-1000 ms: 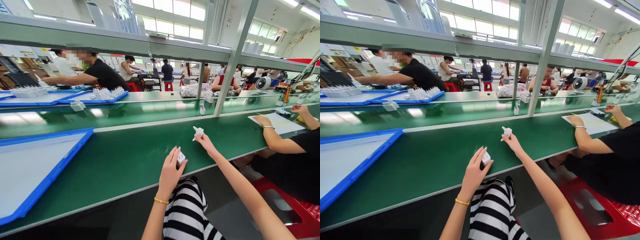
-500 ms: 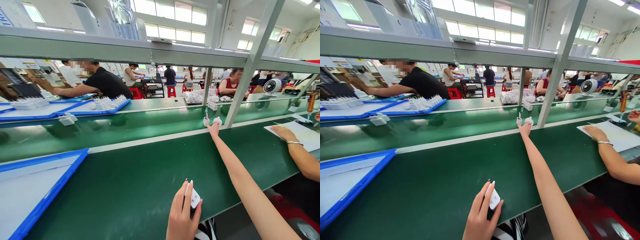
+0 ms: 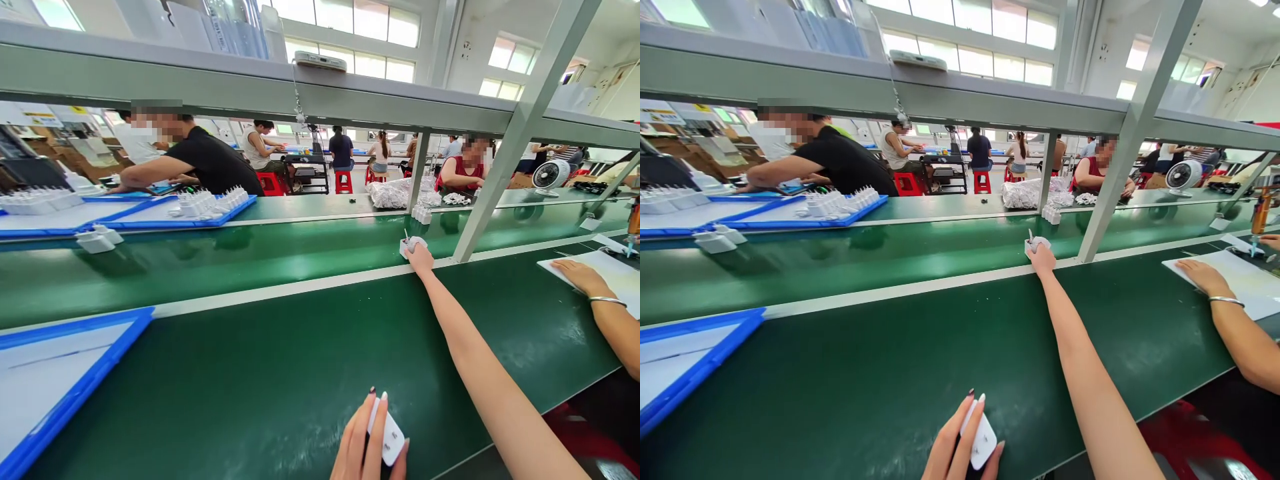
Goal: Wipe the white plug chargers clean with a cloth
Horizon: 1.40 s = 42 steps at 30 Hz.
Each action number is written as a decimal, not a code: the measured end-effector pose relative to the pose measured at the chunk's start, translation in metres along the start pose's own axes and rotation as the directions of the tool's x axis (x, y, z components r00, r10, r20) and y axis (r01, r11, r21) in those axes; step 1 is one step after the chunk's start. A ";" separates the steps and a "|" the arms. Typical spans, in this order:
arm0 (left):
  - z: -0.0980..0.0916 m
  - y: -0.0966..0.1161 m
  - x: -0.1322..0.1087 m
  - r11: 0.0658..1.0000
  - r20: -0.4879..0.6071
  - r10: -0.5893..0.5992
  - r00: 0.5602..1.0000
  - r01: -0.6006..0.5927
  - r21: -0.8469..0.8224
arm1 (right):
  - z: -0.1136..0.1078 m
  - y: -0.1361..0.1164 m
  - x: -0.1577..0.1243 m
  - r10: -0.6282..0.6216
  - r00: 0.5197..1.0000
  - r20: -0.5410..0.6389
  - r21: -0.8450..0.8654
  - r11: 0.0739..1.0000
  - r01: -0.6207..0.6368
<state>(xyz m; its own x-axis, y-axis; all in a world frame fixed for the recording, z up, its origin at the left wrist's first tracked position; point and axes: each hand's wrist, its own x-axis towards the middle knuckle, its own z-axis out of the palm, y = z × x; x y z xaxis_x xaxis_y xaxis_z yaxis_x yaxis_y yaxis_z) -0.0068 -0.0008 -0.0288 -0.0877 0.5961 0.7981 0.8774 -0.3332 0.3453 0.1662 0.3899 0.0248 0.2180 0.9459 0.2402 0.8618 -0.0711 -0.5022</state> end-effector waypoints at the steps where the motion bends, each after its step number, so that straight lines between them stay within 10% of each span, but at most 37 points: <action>1: -0.001 -0.001 0.000 1.000 0.006 0.004 1.000 -0.004 -0.008 | -0.003 0.000 -0.003 -0.022 1.000 -0.005 -0.009 1.000 0.022; 10: -0.017 -0.009 0.009 0.987 0.145 0.158 0.977 -0.152 -0.047 | -0.068 0.060 -0.070 -0.114 0.993 -0.041 -0.063 0.992 0.111; 23: -0.021 -0.022 0.009 0.977 0.215 0.199 0.956 -0.176 -0.122 | -0.150 0.211 -0.121 0.275 0.926 -0.260 -0.028 0.956 -0.291; 33: -0.013 -0.024 0.000 0.945 0.238 0.311 0.920 -0.325 0.023 | -0.150 0.218 -0.088 0.460 0.834 -0.304 0.204 0.887 -0.415; 42: -0.017 -0.007 0.008 0.988 0.249 -0.098 0.964 0.124 -0.090 | -0.137 0.177 -0.134 0.294 0.930 -0.220 0.462 0.871 -0.166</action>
<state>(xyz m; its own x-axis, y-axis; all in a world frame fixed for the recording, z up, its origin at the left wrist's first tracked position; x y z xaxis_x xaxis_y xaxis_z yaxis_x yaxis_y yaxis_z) -0.0210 -0.0062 -0.0169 -0.0532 0.7889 0.6123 0.8139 -0.3210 0.4843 0.3527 0.2072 0.0174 0.5566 0.7895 0.2587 0.5034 -0.0728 -0.8610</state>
